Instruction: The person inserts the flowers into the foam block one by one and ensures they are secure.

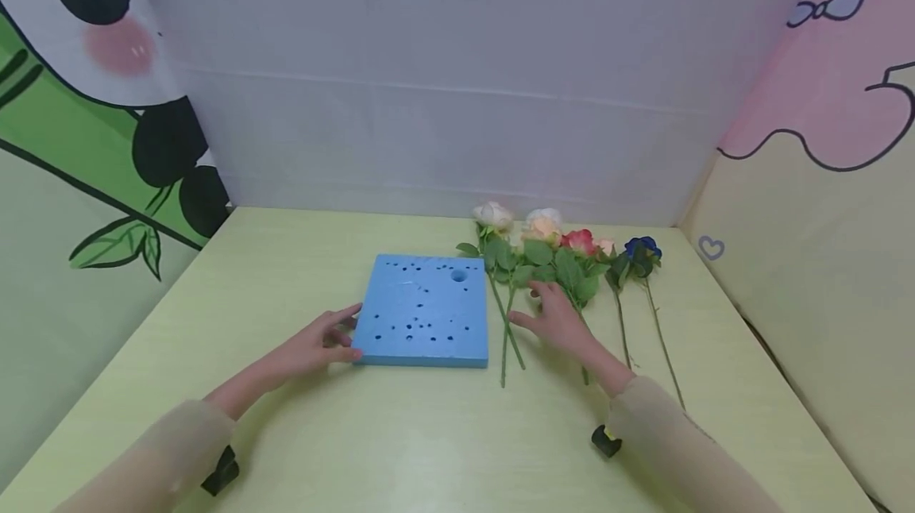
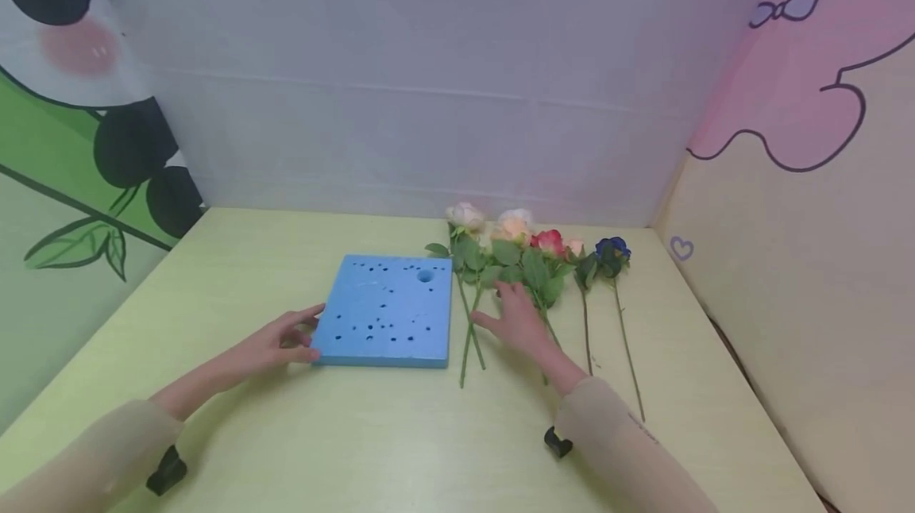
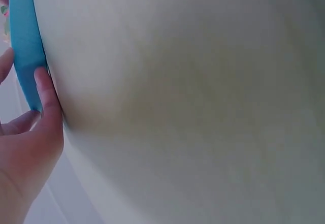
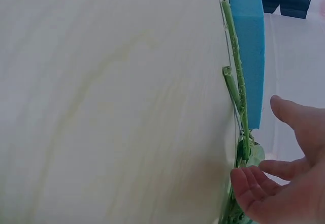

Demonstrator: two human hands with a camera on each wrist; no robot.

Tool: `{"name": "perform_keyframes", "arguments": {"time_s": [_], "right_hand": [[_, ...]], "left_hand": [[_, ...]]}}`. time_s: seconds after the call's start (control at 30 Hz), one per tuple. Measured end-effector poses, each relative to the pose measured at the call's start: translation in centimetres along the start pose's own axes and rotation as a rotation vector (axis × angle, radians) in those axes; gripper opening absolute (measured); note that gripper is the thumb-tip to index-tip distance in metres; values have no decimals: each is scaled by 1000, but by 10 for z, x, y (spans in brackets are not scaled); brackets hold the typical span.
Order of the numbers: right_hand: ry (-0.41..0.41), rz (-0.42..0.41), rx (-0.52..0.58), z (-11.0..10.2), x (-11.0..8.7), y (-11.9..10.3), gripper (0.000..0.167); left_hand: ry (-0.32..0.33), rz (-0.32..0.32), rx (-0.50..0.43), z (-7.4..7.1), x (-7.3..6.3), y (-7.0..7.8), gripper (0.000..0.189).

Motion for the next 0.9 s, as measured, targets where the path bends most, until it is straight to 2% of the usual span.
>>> {"name": "perform_keyframes", "arguments": {"time_s": [0.1,0.4,0.6,0.9], "right_hand": [[-18,4,30,3,2,0,72],[-38,43,73,8,9,3,68],[-42,94,104,11,15,8,68],[-44,138,125,13,20,12,73]], "left_hand": [[20,-12,-20,3,-2,2,88],[89,-20,6,11,-5,9,91],[85,-51,-18,15,-6,12,90],[58,-48,-47,14,-5,7,93]]}}
Point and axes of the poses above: each hand's wrist, its own x-axis towards the middle knuckle, its own z-axis out of the palm, y = z × x, the point moved 4 cm from there along x, towards the middle knuckle, and after that the axes turned 14 degrees about x, right-handed, at the moved point
